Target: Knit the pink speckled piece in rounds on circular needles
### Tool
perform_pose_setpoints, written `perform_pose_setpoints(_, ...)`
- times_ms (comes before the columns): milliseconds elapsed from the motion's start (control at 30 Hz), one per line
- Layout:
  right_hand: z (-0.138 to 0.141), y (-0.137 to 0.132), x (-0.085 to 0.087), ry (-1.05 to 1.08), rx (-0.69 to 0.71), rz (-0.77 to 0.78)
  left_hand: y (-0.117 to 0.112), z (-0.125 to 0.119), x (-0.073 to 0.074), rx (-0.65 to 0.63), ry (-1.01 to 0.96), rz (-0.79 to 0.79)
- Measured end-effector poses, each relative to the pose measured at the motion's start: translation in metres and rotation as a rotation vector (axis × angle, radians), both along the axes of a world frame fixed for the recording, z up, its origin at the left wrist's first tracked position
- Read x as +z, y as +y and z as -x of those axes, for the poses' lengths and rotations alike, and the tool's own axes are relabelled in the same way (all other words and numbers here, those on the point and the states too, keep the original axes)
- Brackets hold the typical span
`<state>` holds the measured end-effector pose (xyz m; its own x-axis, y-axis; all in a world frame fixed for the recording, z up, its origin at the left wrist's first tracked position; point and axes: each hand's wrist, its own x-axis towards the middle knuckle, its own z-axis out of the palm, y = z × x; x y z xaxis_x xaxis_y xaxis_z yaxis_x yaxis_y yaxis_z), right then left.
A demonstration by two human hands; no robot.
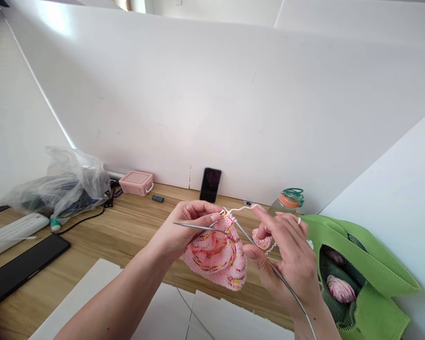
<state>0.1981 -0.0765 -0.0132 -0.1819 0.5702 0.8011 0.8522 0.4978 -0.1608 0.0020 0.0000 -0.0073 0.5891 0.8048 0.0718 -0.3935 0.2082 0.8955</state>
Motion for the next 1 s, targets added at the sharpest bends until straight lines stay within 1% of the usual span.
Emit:
perform_pose_setpoints(100,-0.001,-0.001,0.0,0.07,0.136,0.058,0.0,0.0,0.0,-0.006,-0.024,0.025)
perform_pose_setpoints(200,-0.002,-0.001,-0.002,0.157,0.206,0.096,-0.001,0.001,0.0,-0.007,-0.033,0.062)
perform_pose_setpoints(333,-0.003,-0.001,-0.003,0.23,0.23,0.129,0.0,0.001,0.0,-0.017,-0.034,0.072)
perform_pose_setpoints(467,-0.002,-0.002,-0.003,0.299,0.258,0.133,0.004,0.003,-0.003,-0.067,-0.044,0.049)
perform_pose_setpoints(567,0.0,-0.003,-0.003,0.354,0.257,0.12,0.006,0.006,-0.004,-0.115,-0.01,0.021)
perform_pose_setpoints(667,0.002,-0.003,-0.003,0.401,0.253,0.105,0.005,0.009,-0.001,-0.136,0.028,0.002)
perform_pose_setpoints(867,0.002,-0.003,-0.002,0.41,0.278,0.11,0.004,0.009,0.001,-0.135,0.044,-0.005)
perform_pose_setpoints(1000,0.004,-0.003,0.0,0.355,0.369,0.178,0.003,0.005,0.0,-0.074,0.049,-0.04)
